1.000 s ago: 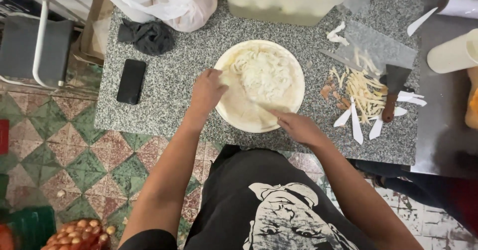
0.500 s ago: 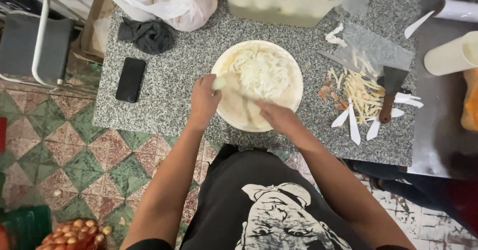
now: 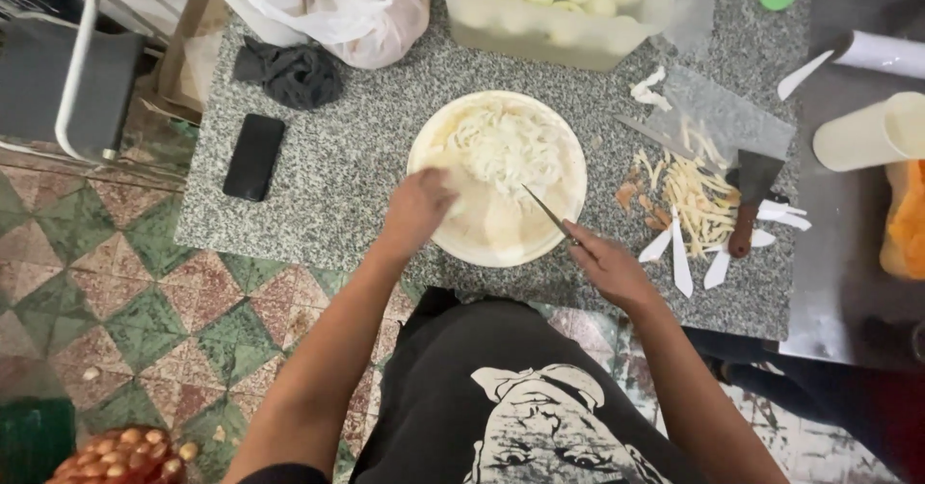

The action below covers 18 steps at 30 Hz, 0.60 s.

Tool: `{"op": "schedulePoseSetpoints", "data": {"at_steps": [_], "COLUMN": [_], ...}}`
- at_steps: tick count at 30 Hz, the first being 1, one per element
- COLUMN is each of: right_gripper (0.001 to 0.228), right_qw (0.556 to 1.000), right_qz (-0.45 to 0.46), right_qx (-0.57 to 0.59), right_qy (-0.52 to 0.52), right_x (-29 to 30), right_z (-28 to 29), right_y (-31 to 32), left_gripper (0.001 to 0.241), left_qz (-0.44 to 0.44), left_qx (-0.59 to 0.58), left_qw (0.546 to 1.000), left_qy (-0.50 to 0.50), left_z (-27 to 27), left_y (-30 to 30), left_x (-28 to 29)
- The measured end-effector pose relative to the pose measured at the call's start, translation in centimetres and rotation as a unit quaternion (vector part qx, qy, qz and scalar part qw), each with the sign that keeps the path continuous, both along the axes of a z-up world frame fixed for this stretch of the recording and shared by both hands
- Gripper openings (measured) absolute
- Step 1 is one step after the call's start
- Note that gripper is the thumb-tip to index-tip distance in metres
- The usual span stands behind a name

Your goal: Slicing peeled onions into thin strips on a plate using a knife.

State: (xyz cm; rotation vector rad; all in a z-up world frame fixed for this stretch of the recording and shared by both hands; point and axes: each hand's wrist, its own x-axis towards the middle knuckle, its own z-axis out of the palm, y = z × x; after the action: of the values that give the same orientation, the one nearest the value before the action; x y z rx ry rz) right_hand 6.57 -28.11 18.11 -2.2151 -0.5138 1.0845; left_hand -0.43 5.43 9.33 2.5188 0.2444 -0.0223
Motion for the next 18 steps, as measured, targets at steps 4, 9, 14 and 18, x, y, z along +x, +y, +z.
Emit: {"op": "schedulePoseSetpoints", "data": {"at_steps": [4, 9, 14, 18], "right_gripper": [0.054, 0.05, 0.05, 0.049], "right_qw": [0.998, 0.995, 0.99, 0.991], "right_qz": [-0.048, -0.098, -0.132, -0.134], "right_qx": [0.002, 0.011, 0.017, 0.019], "right_qy": [0.027, 0.023, 0.047, 0.011], "right_x": [-2.3, -4.2, -5.3, -5.9], "right_z": [-0.2, -0.9, -4.3, -5.0], "right_y": [-1.4, -1.4, -3.1, -4.0], "left_gripper": [0.037, 0.024, 0.019, 0.015], "left_qz": [0.046, 0.007, 0.0, 0.052], "left_qx": [0.097, 0.211, 0.229, 0.138], "left_qw": [0.994, 0.977, 0.973, 0.989], "left_qy": [0.032, 0.033, 0.024, 0.028], "left_z": [-1.6, -7.4, -7.8, -9.0], "left_y": [1.0, 1.7, 2.0, 2.8], "left_x": [3.5, 6.9, 8.6, 9.1]}}
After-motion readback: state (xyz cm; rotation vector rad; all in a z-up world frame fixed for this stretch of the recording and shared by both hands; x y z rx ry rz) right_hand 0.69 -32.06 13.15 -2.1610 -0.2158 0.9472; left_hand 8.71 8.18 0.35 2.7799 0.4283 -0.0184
